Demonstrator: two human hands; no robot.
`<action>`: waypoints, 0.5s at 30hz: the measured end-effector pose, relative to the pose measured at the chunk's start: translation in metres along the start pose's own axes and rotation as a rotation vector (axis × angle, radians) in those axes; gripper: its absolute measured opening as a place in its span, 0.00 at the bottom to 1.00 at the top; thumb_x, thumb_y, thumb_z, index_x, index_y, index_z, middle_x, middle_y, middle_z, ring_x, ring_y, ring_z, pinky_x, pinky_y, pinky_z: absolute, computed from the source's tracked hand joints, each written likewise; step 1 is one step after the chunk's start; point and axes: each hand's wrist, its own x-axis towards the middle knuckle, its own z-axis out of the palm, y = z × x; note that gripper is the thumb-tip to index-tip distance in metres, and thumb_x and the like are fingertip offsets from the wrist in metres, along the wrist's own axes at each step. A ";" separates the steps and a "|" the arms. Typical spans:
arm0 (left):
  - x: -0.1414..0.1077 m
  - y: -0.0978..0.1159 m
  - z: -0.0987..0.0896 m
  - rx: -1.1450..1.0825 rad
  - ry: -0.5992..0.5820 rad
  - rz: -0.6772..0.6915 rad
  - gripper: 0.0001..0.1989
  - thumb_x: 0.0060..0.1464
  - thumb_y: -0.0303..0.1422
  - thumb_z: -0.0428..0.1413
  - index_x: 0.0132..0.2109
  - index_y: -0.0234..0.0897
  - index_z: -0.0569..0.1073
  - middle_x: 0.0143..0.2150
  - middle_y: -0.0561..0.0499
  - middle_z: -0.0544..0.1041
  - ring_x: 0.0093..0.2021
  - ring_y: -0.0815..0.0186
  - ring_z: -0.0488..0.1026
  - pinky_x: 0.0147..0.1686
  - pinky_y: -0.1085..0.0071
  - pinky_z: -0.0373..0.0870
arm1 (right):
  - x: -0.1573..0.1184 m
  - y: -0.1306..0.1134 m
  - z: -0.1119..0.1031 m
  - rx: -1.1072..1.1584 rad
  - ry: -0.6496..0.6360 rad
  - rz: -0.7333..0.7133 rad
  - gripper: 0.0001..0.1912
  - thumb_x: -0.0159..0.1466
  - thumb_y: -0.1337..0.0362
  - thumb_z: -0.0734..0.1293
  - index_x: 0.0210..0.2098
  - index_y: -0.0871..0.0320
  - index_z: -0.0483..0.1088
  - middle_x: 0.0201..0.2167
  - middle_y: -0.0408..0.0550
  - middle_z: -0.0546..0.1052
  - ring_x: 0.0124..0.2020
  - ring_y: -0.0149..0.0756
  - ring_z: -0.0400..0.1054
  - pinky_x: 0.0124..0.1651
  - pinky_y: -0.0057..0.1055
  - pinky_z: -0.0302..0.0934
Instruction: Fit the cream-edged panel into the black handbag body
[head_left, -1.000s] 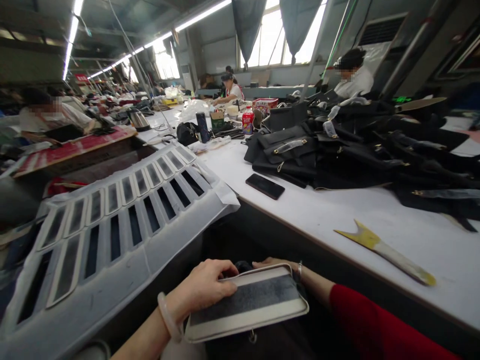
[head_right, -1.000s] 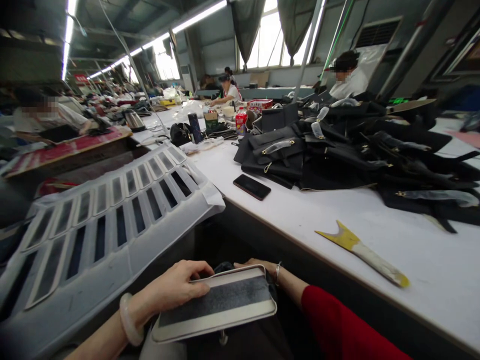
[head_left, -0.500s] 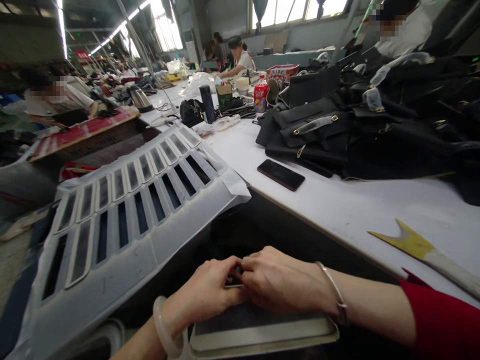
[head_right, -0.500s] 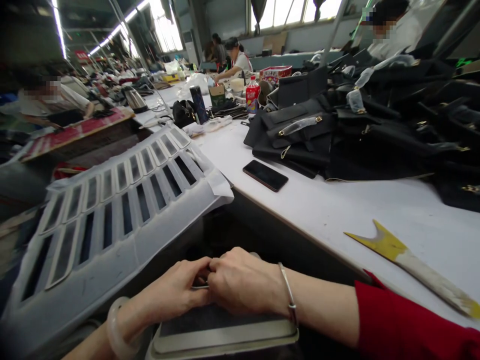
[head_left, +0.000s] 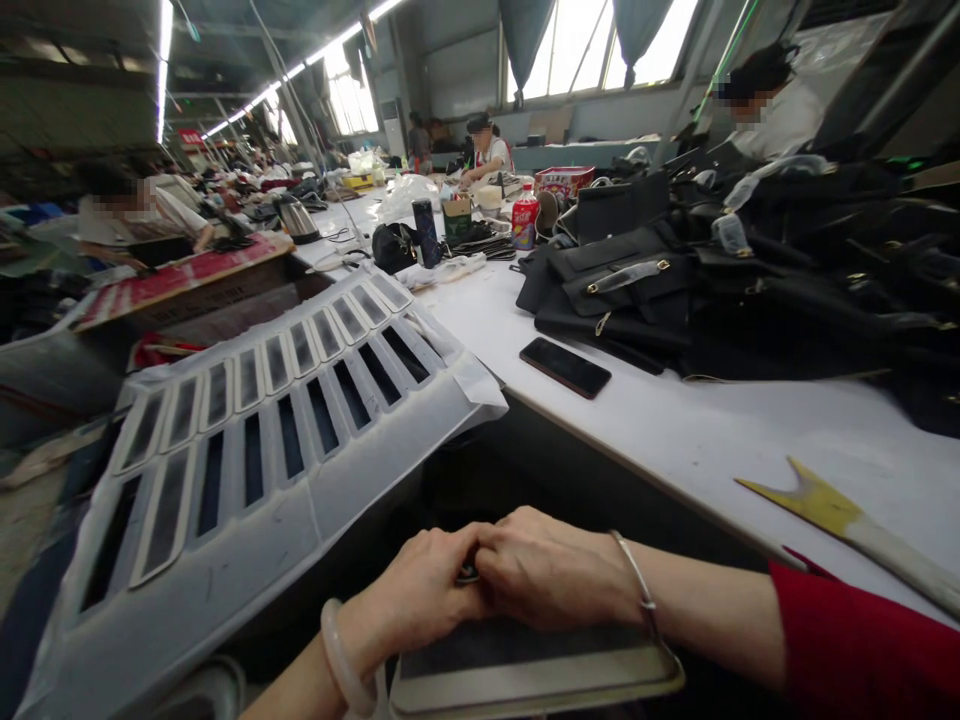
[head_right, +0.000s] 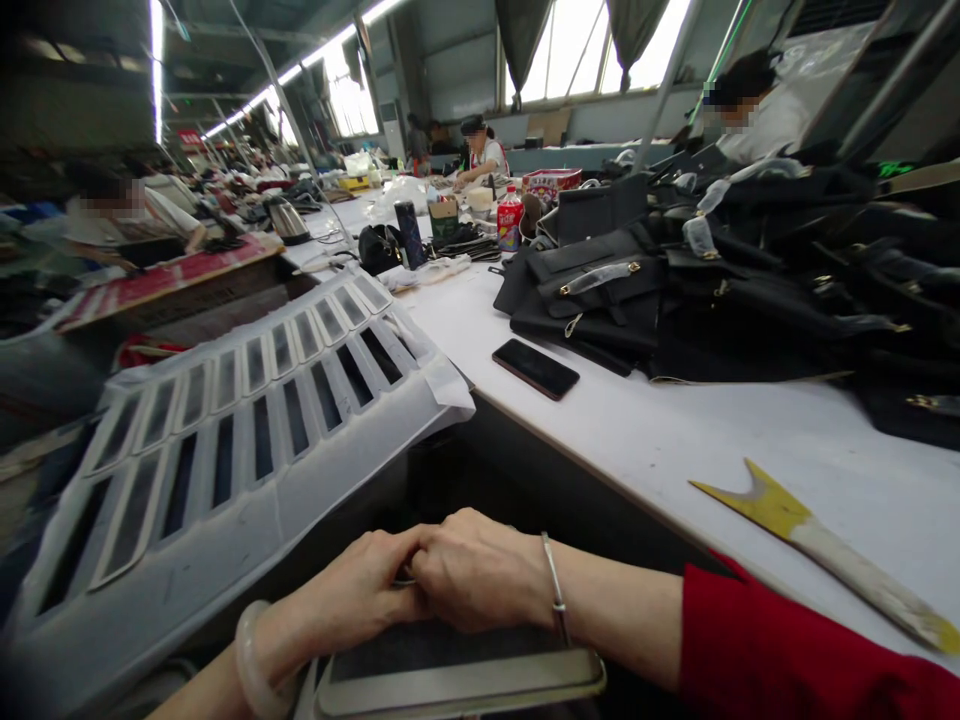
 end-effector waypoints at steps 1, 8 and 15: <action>0.000 0.000 -0.001 0.002 0.003 -0.006 0.16 0.50 0.36 0.60 0.48 0.43 0.75 0.36 0.55 0.80 0.37 0.59 0.77 0.34 0.72 0.66 | 0.001 0.002 0.000 0.075 0.023 0.036 0.04 0.59 0.71 0.66 0.30 0.65 0.74 0.32 0.54 0.79 0.28 0.38 0.72 0.25 0.30 0.49; -0.002 0.005 0.002 0.107 -0.053 0.031 0.20 0.54 0.35 0.56 0.55 0.47 0.72 0.47 0.54 0.80 0.48 0.56 0.76 0.48 0.64 0.68 | -0.016 0.058 -0.006 0.766 0.135 0.365 0.21 0.71 0.56 0.56 0.37 0.63 0.74 0.30 0.47 0.77 0.29 0.30 0.70 0.31 0.24 0.63; 0.022 0.034 0.029 0.098 0.040 0.251 0.32 0.36 0.17 0.47 0.50 0.44 0.72 0.49 0.55 0.75 0.50 0.65 0.73 0.52 0.71 0.68 | -0.035 0.112 0.079 0.869 -0.011 0.693 0.15 0.68 0.58 0.66 0.30 0.63 0.72 0.26 0.40 0.73 0.27 0.31 0.70 0.34 0.31 0.68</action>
